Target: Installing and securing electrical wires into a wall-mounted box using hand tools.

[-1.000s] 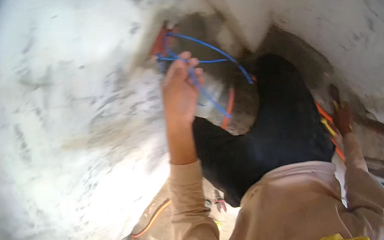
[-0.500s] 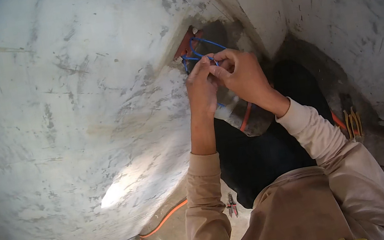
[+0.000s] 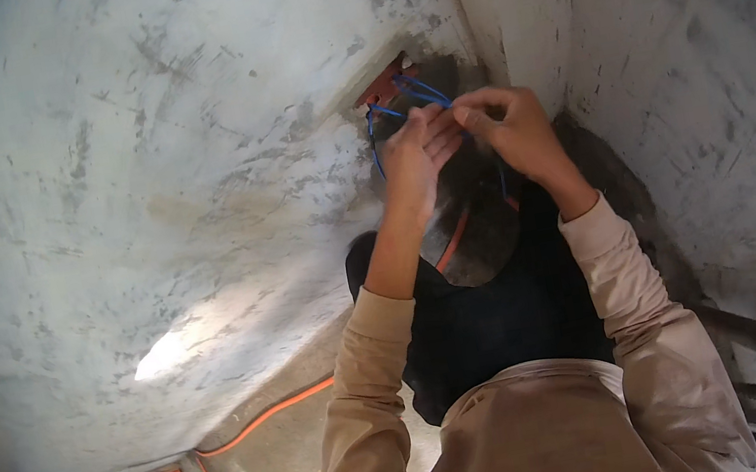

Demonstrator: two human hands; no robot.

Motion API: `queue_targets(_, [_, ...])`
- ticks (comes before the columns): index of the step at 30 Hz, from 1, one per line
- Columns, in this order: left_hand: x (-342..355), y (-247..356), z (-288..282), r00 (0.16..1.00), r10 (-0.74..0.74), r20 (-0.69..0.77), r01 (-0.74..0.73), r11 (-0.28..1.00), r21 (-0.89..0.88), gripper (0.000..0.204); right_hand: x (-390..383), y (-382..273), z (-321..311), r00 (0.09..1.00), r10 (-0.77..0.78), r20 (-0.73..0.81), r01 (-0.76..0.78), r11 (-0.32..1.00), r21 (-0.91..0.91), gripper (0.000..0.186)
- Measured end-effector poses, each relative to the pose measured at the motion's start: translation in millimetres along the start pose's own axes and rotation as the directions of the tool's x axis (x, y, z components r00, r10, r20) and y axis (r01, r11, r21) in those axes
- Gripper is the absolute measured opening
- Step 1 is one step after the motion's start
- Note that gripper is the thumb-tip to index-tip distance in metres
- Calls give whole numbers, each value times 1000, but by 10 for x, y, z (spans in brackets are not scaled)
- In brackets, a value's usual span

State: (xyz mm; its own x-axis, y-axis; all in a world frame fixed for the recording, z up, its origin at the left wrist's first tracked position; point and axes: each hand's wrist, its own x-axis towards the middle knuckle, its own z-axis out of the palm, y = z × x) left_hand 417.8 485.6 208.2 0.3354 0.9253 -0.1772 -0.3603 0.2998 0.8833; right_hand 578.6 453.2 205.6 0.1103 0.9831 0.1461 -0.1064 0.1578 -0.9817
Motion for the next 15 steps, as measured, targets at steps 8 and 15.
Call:
queue_targets(8, [141, -93, 290, 1000, -21, -11, 19, 983, -183, 49, 416, -50, -408, 936, -329, -128, 228, 840, -493, 21])
queue_targets(15, [49, -131, -20, 996, 16, -93, -27, 992, -120, 37, 52, 378, -381, 997, -79, -9, 71, 932, -355, 21])
